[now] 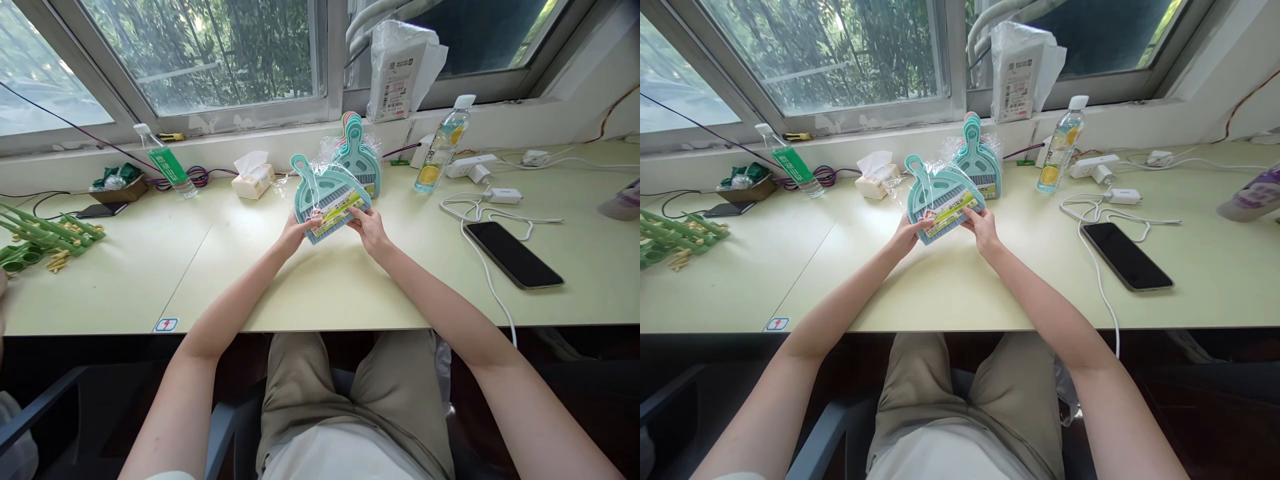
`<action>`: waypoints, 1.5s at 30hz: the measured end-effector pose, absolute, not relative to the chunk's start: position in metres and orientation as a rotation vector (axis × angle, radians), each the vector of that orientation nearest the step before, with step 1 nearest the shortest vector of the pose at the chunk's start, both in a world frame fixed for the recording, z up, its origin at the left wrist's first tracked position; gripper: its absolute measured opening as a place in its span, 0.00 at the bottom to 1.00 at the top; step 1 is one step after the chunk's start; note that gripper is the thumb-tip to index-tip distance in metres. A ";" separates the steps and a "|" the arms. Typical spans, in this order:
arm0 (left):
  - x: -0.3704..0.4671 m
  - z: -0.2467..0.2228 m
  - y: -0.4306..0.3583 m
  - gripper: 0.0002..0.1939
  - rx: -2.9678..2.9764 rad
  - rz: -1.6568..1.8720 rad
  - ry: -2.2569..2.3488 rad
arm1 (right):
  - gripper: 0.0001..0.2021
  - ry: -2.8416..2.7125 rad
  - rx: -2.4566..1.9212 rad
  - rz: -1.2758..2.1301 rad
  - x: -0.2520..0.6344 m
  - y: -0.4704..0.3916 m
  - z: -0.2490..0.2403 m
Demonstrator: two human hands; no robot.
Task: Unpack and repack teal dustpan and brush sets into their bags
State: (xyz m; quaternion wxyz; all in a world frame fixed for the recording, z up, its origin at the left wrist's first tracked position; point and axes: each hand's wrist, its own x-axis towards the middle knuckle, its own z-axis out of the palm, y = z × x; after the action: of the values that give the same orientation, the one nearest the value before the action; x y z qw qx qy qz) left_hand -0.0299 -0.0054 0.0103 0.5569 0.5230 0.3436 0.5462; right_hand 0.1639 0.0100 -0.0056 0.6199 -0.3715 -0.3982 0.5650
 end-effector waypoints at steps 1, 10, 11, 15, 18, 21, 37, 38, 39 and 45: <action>-0.030 0.010 -0.006 0.41 1.233 1.291 0.822 | 0.16 -0.909 -0.861 1.289 0.163 0.009 -0.006; -0.030 0.015 -0.009 0.39 1.160 1.299 0.863 | 0.14 -0.917 -0.865 1.356 0.163 0.008 -0.002; -0.029 0.015 -0.009 0.39 1.157 1.302 0.865 | 0.14 -0.920 -0.856 1.368 0.163 0.008 -0.002; -0.029 0.016 -0.009 0.38 1.166 1.319 0.857 | 0.15 -0.964 -0.803 1.427 0.163 0.006 0.001; -0.030 0.014 -0.006 0.38 1.186 1.331 0.828 | 0.16 -1.003 -0.788 1.468 0.162 0.005 0.002; -0.032 0.012 -0.004 0.38 1.200 1.326 0.818 | 0.16 -1.000 -0.795 1.462 0.160 0.004 0.001; -0.006 0.004 -0.026 0.28 1.202 1.103 0.722 | 0.21 -0.812 -0.740 1.267 0.152 -0.008 0.011; -0.008 0.004 -0.025 0.28 1.225 1.082 0.723 | 0.22 -0.812 -0.740 1.267 0.152 -0.009 0.012; -0.010 0.005 -0.024 0.27 1.244 1.048 0.718 | 0.22 -0.815 -0.745 1.264 0.152 -0.010 0.012; -0.022 0.007 -0.019 0.32 1.320 0.685 0.628 | 0.20 -0.839 -0.738 1.232 0.154 -0.006 0.009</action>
State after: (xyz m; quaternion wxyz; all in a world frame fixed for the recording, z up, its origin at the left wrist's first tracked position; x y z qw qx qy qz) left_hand -0.0224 -0.0187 0.0066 0.6916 0.5905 0.2809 0.3066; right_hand 0.1536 -0.0060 0.0086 0.6736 -0.3279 -0.3726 0.5476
